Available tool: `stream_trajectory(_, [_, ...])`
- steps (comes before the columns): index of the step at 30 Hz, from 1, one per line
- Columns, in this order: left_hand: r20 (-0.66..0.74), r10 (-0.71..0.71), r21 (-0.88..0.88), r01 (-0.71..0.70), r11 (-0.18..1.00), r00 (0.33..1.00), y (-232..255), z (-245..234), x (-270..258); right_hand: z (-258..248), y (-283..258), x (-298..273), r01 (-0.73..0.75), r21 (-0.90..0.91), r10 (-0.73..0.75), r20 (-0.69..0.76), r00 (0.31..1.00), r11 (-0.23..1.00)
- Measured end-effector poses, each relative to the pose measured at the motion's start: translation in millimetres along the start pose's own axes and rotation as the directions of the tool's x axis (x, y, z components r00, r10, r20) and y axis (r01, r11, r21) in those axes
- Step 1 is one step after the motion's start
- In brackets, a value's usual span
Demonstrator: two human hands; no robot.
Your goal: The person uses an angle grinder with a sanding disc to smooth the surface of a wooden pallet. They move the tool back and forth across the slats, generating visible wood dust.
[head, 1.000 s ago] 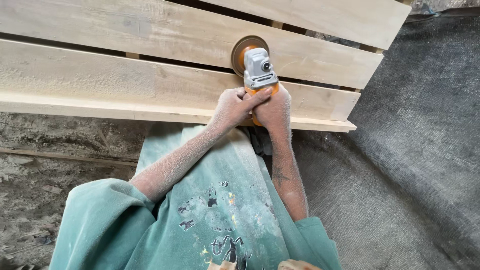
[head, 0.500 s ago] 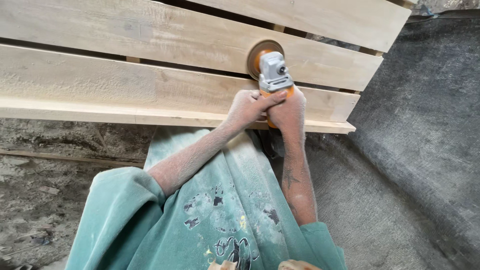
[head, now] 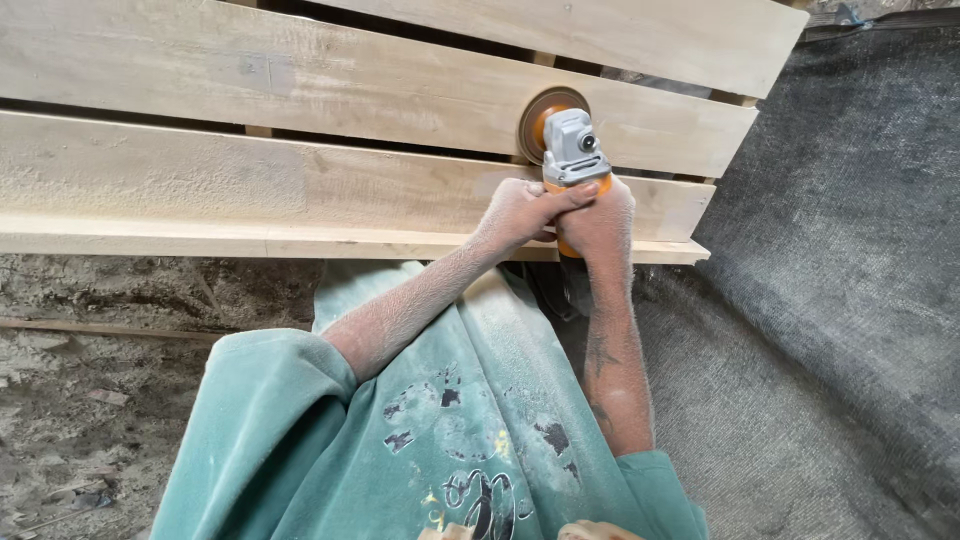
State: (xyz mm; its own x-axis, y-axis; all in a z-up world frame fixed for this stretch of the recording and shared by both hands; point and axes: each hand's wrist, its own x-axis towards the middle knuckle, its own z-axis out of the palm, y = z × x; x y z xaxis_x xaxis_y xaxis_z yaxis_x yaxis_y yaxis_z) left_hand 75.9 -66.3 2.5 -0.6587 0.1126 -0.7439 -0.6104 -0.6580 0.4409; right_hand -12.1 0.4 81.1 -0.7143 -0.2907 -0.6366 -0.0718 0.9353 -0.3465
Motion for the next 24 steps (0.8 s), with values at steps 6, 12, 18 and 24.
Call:
stream_trajectory(6, [-0.115,0.069,-0.052,-0.076,0.996,0.991,-7.2,-38.6,-23.1,31.4,-22.5,3.5,-0.046,0.049,0.041,0.102,0.994,0.998])
stream_trajectory(12, [-0.114,0.068,-0.223,-0.092,0.970,0.991,-4.7,-47.4,-24.6,25.6,-37.4,2.4,0.052,0.027,-0.054,0.075,0.996,0.998])
stream_trajectory(18, [-0.029,0.023,-0.098,-0.026,0.995,0.999,-1.5,16.4,15.4,-18.7,15.5,13.2,-0.050,0.030,0.049,0.040,0.998,0.998])
stream_trajectory(24, [0.054,-0.016,0.037,0.014,0.999,0.998,-7.4,84.2,62.6,-50.5,105.9,30.7,-0.052,-0.051,0.048,-0.069,0.996,0.997])
